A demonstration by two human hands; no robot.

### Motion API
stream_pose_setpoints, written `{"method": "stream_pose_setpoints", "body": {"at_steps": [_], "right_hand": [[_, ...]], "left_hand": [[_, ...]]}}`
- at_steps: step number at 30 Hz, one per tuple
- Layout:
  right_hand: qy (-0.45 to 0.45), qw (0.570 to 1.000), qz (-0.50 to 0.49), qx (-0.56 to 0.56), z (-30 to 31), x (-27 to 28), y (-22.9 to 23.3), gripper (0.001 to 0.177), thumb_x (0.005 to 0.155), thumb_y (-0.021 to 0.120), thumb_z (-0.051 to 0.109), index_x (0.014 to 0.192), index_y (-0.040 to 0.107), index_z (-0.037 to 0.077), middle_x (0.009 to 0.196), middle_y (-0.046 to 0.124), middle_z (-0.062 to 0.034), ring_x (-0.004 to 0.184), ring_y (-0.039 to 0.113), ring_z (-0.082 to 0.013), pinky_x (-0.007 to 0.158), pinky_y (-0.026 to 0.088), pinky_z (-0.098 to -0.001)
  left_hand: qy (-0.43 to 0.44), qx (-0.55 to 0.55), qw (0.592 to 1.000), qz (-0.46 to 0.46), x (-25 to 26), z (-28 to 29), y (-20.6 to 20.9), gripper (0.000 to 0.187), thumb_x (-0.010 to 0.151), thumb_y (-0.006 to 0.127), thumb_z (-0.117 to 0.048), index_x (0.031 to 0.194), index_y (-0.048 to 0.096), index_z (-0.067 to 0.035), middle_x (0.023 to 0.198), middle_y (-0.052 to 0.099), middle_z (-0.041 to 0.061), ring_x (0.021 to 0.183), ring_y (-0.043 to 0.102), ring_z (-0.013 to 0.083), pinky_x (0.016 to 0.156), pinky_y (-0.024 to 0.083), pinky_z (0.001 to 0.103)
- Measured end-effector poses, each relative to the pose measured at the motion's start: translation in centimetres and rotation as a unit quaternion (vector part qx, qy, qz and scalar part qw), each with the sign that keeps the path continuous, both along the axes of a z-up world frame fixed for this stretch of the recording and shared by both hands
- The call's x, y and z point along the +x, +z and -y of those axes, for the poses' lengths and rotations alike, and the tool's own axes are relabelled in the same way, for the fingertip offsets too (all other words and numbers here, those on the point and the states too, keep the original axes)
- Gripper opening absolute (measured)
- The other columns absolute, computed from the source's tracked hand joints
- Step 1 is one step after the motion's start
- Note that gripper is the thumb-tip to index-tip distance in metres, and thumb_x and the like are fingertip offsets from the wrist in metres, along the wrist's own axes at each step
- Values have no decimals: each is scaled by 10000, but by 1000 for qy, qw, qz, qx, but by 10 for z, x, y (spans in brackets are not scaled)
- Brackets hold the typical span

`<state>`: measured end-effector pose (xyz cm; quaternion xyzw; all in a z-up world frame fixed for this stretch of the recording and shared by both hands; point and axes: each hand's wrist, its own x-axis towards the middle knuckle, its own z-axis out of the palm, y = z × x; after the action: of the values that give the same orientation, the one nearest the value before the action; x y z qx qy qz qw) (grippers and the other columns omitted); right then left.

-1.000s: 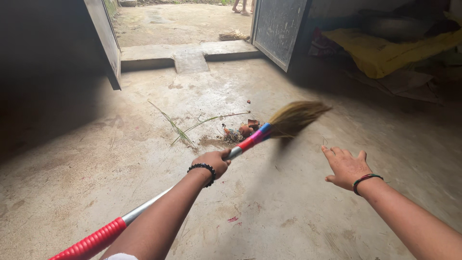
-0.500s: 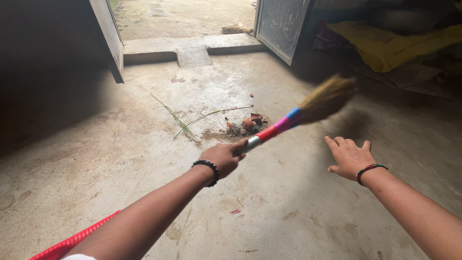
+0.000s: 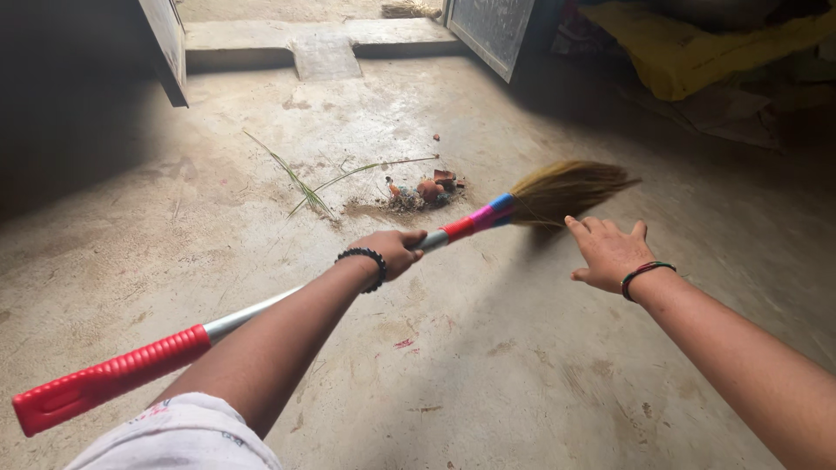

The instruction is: The person sweeps a concrete floor using a traditional straw broom with a colorful handle. They gather scattered debris, including small broken pieces and plant matter, into a pile near an open doorway. The person repeatedly sweeps the same area to consolidate the dirt.

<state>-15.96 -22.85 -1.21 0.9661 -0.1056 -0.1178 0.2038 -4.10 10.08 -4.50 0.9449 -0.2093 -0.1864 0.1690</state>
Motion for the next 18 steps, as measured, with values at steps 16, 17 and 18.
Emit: {"method": "stream_pose_setpoints", "body": {"at_steps": [16, 17, 18], "right_hand": [[-14, 1000, -2, 5, 2, 4, 1, 938, 901, 721, 465, 1631, 172, 252, 1554, 405, 6, 1420, 413, -161, 1178, 259, -647], [-11, 1000, -2, 8, 1, 5, 0, 936, 901, 722, 467, 1631, 177, 250, 1545, 415, 7, 1420, 414, -158, 1182, 255, -649], [-8, 1000, -2, 10, 0, 4, 1, 934, 902, 723, 468, 1630, 182, 248, 1536, 425, 8, 1420, 415, -156, 1186, 250, -651]], "left_hand": [[48, -112, 993, -1, -34, -14, 28, 548, 999, 504, -445, 1537, 404, -419, 1136, 746, 81, 950, 714, 201, 846, 544, 387], [32, -117, 993, 6, -37, -10, 27, 547, 993, 510, -453, 1529, 410, -425, 1151, 735, 72, 953, 704, 195, 846, 539, 382], [18, -110, 994, -7, -41, -5, 25, 545, 994, 505, -457, 1530, 409, -428, 1153, 734, 73, 953, 712, 202, 847, 545, 383]]}}
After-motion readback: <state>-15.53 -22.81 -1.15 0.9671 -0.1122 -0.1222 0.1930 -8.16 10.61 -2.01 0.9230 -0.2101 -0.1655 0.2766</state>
